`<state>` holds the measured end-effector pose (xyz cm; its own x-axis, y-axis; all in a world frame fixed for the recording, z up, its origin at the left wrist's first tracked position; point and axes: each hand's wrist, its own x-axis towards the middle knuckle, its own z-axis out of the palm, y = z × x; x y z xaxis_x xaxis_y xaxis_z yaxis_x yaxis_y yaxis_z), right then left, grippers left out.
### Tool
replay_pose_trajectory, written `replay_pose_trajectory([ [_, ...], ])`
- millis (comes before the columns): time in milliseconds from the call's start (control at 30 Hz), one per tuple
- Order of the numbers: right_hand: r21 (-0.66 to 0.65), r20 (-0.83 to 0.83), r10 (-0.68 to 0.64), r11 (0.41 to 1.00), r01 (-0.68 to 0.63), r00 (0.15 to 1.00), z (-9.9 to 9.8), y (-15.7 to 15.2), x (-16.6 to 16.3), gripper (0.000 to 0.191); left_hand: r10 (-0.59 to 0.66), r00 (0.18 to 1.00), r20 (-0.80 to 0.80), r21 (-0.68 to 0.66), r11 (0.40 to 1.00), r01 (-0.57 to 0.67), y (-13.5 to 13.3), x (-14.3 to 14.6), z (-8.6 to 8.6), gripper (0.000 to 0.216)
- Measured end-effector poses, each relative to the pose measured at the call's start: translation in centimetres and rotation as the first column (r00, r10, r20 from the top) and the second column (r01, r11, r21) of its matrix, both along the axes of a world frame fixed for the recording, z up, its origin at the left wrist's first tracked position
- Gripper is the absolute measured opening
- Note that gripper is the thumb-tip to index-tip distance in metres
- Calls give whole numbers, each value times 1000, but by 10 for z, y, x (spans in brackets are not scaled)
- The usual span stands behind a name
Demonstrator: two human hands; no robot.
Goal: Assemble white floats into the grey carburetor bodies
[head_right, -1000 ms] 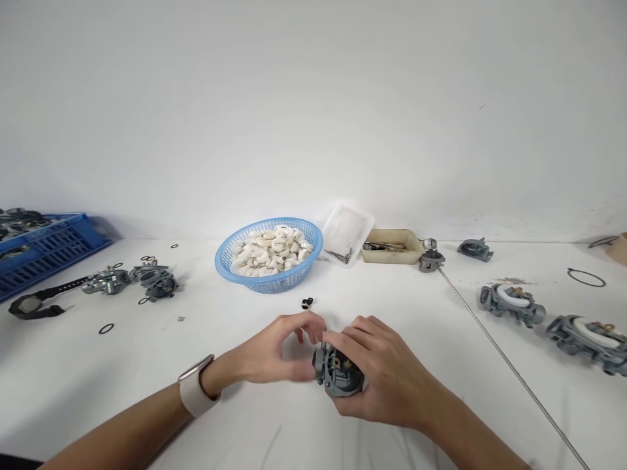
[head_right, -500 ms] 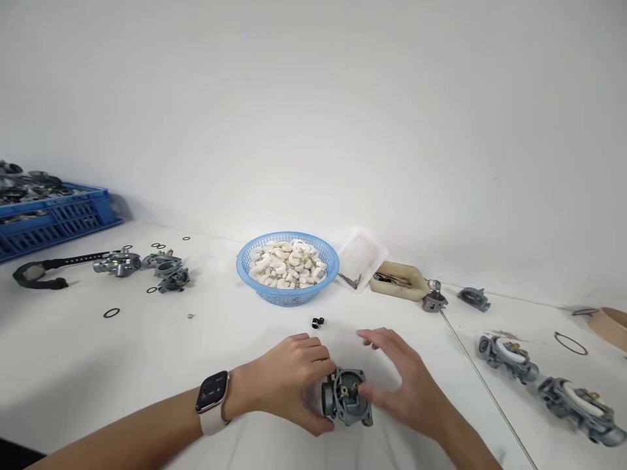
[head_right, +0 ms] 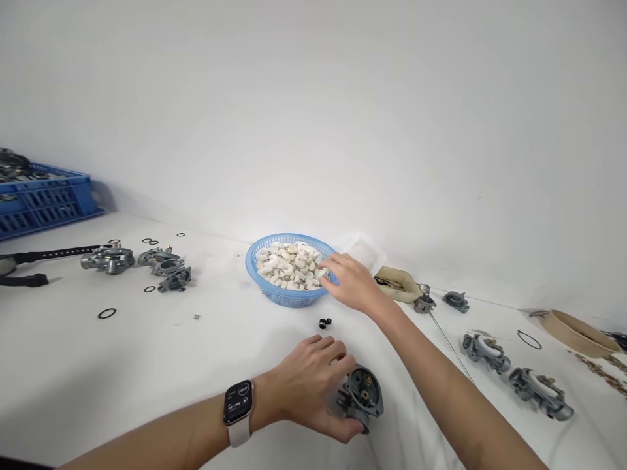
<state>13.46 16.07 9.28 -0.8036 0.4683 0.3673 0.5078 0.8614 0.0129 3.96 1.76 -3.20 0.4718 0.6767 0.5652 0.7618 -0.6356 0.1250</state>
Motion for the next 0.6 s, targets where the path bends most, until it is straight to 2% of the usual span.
replay_pose_trajectory([
  [133,9,169,-7,1000,5,986,-5,30,-65,29,-41,997,69,-133,990,50,-2,-2,2,74],
  [233,-14,224,-25,999,29,974,-13,46,-90,30,-96,984,152,-250,959,132,-5,0,4,78],
  [367,-63,238,-48,996,65,970,-20,55,-98,33,-133,972,195,-316,929,191,-5,1,3,83],
  [600,-102,221,-53,992,78,974,-20,55,-98,35,-69,994,80,-264,961,88,-6,0,9,81],
])
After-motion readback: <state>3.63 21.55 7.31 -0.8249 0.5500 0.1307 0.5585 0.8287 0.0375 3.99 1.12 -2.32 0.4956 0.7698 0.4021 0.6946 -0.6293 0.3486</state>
